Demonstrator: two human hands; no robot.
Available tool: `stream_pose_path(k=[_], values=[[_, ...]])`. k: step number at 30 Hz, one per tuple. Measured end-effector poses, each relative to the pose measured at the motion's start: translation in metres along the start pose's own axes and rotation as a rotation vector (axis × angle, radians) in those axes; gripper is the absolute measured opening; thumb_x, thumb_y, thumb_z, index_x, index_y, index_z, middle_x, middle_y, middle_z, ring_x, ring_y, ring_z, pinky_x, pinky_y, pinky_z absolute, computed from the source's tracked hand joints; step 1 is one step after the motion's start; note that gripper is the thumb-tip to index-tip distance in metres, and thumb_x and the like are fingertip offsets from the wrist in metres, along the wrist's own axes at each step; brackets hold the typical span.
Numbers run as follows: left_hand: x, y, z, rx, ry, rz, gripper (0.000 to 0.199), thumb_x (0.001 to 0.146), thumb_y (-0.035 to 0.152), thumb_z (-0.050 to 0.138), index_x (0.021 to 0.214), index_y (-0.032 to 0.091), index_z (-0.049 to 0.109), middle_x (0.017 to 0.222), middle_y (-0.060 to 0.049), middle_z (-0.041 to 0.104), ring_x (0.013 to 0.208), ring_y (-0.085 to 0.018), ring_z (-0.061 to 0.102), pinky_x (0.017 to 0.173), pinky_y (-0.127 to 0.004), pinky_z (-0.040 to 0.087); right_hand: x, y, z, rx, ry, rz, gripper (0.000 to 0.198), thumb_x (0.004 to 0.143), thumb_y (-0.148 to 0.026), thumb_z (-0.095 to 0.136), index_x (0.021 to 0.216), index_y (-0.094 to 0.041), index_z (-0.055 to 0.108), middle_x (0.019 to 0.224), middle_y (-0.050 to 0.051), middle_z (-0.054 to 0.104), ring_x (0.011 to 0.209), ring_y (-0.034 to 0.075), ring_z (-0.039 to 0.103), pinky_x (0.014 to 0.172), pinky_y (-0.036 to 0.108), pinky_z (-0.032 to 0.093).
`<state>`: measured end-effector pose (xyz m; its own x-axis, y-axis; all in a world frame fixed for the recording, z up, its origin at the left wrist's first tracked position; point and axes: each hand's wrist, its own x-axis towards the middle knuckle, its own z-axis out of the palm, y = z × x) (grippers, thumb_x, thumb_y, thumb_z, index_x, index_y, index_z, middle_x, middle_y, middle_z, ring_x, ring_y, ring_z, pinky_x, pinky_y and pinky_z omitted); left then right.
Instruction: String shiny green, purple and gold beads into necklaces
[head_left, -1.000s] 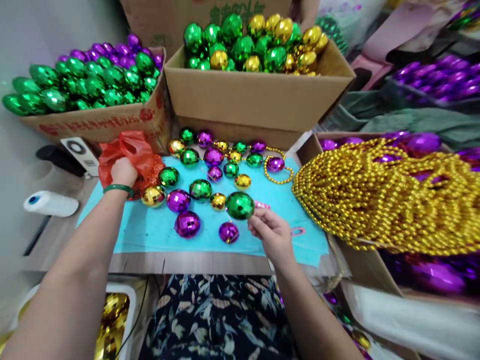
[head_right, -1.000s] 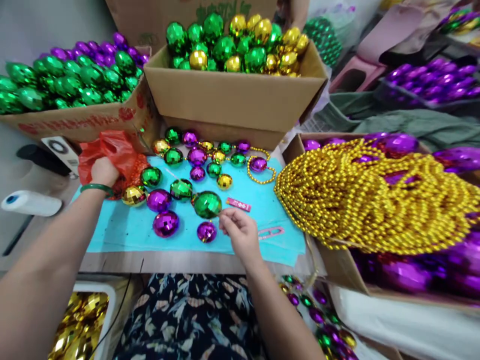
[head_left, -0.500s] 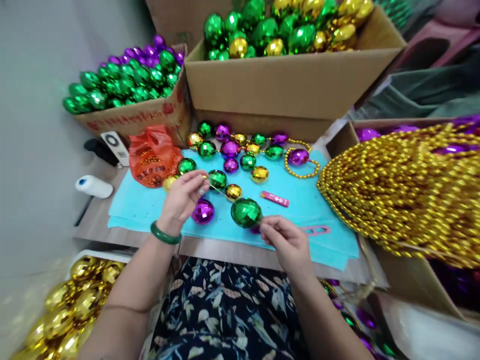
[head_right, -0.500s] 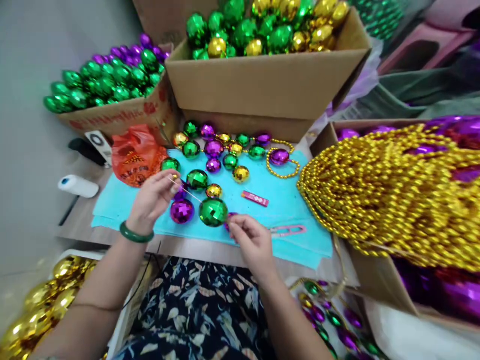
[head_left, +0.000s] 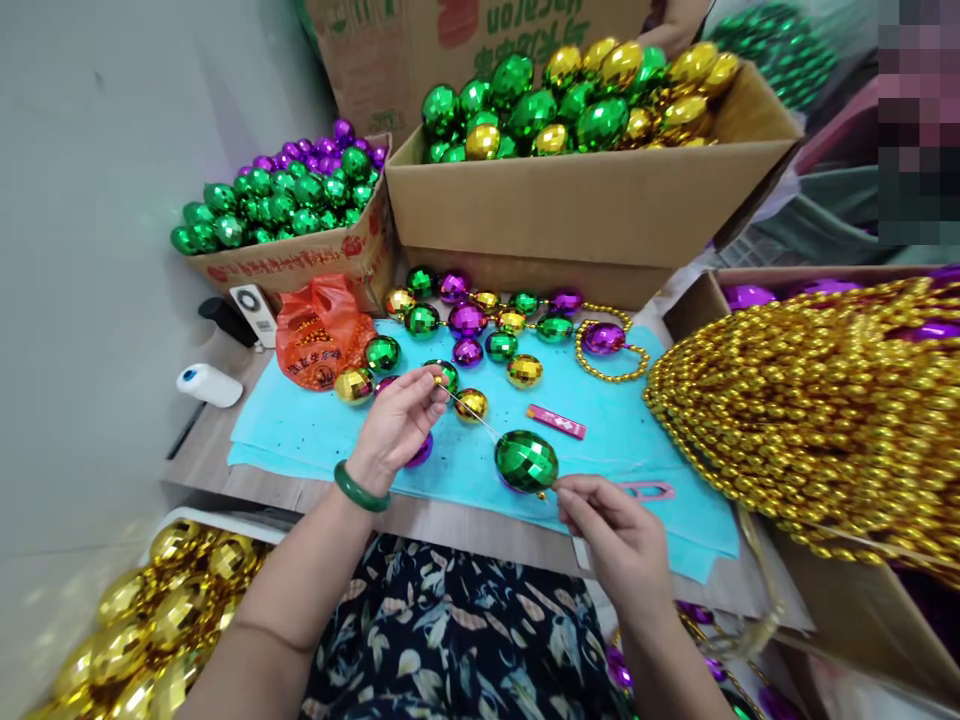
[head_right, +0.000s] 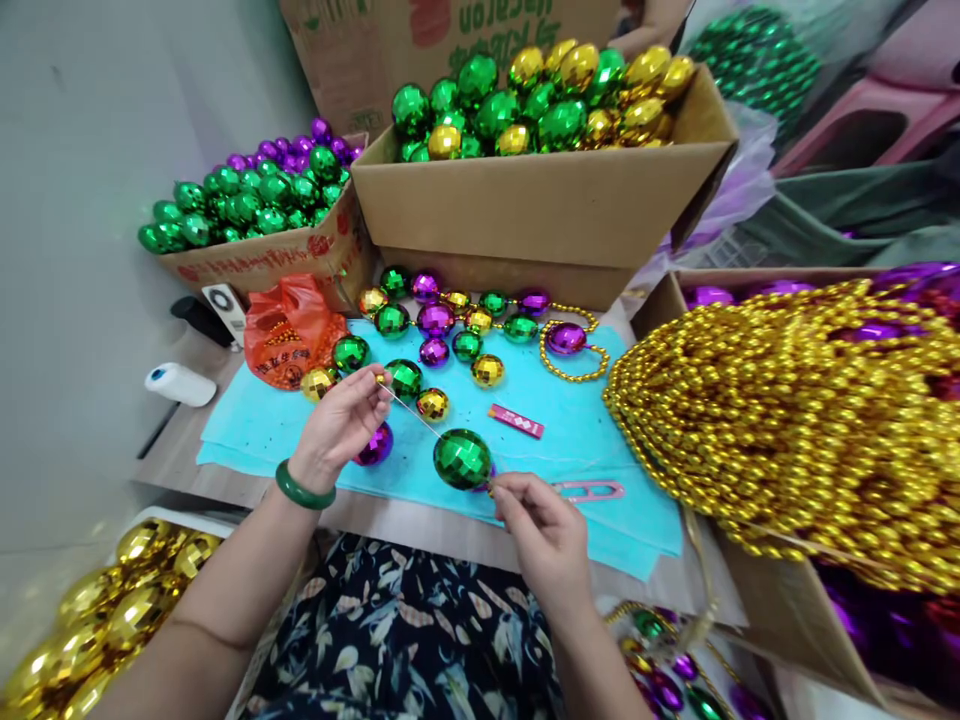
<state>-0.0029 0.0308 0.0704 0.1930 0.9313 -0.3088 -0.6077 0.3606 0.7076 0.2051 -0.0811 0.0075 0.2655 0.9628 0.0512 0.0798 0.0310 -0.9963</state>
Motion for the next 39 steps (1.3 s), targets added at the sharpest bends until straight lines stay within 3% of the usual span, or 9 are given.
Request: stream_pose_path(k=[5, 10, 18, 31, 35, 37, 39], values=[[-0.001, -0.002, 0.004, 0.027, 0.02, 0.024, 0.011, 0.073, 0.01, 0.07, 0.084, 0.012, 0.067, 0.077, -0.002, 0.067, 0.061, -0.007, 0.062, 0.055, -0.015, 0.049, 0.0, 0.004, -0.001, -0.001, 0.002, -0.001, 0.015, 0.077, -0.031, 0.064, 0.072, -0.017, 0.068, 0.054, 0.001, 0.057, 0.048, 0.012, 0.051, 0.043, 0.021, 0.04], [-0.002, -0.005, 0.008, 0.054, 0.0, 0.166, 0.025, 0.068, 0.008, 0.072, 0.092, 0.014, 0.068, 0.078, -0.001, 0.067, 0.064, -0.007, 0.062, 0.056, -0.014, 0.048, 0.0, 0.004, 0.001, 0.015, 0.01, 0.019, 0.015, 0.076, -0.03, 0.064, 0.072, -0.016, 0.067, 0.054, 0.001, 0.057, 0.048, 0.012, 0.05, 0.044, 0.021, 0.039], [0.001, -0.005, 0.013, -0.052, 0.022, 0.05, 0.019, 0.076, 0.007, 0.065, 0.094, 0.014, 0.065, 0.078, -0.001, 0.065, 0.066, -0.007, 0.062, 0.058, -0.015, 0.049, 0.002, 0.005, 0.004, 0.101, -0.022, 0.082, 0.014, 0.075, -0.03, 0.065, 0.072, -0.016, 0.067, 0.053, 0.0, 0.056, 0.048, 0.011, 0.05, 0.043, 0.02, 0.039], [0.003, -0.011, 0.015, 0.005, 0.017, 0.084, 0.024, 0.072, 0.01, 0.068, 0.095, 0.016, 0.064, 0.08, 0.0, 0.065, 0.07, -0.008, 0.063, 0.062, -0.017, 0.05, 0.002, 0.008, 0.001, 0.125, 0.004, 0.102, 0.014, 0.075, -0.029, 0.066, 0.072, -0.016, 0.067, 0.053, 0.0, 0.055, 0.047, 0.01, 0.048, 0.044, 0.02, 0.038], [0.003, -0.017, 0.014, 0.261, -0.049, 0.165, 0.031, 0.071, 0.018, 0.072, 0.102, 0.018, 0.064, 0.087, -0.001, 0.065, 0.073, -0.01, 0.063, 0.063, -0.021, 0.05, 0.002, 0.014, 0.004, 0.191, 0.001, 0.133, 0.015, 0.076, -0.031, 0.066, 0.073, -0.016, 0.066, 0.055, 0.0, 0.057, 0.05, 0.01, 0.05, 0.046, 0.02, 0.039], [0.005, -0.02, 0.013, 0.585, -0.065, 0.221, 0.027, 0.078, 0.025, 0.067, 0.104, 0.019, 0.063, 0.09, -0.003, 0.065, 0.075, -0.013, 0.063, 0.065, -0.024, 0.05, 0.002, 0.019, 0.004, 0.26, 0.029, 0.155, 0.015, 0.077, -0.032, 0.067, 0.074, -0.017, 0.065, 0.057, 0.0, 0.058, 0.05, 0.009, 0.05, 0.045, 0.019, 0.038], [0.009, -0.024, 0.011, 1.056, -0.063, 0.322, 0.021, 0.083, 0.027, 0.061, 0.102, 0.018, 0.063, 0.096, -0.006, 0.065, 0.082, -0.017, 0.063, 0.072, -0.03, 0.05, 0.003, 0.023, 0.002, 0.319, 0.067, 0.166, 0.015, 0.076, -0.032, 0.068, 0.074, -0.018, 0.064, 0.058, 0.0, 0.058, 0.05, 0.009, 0.05, 0.045, 0.019, 0.037]])
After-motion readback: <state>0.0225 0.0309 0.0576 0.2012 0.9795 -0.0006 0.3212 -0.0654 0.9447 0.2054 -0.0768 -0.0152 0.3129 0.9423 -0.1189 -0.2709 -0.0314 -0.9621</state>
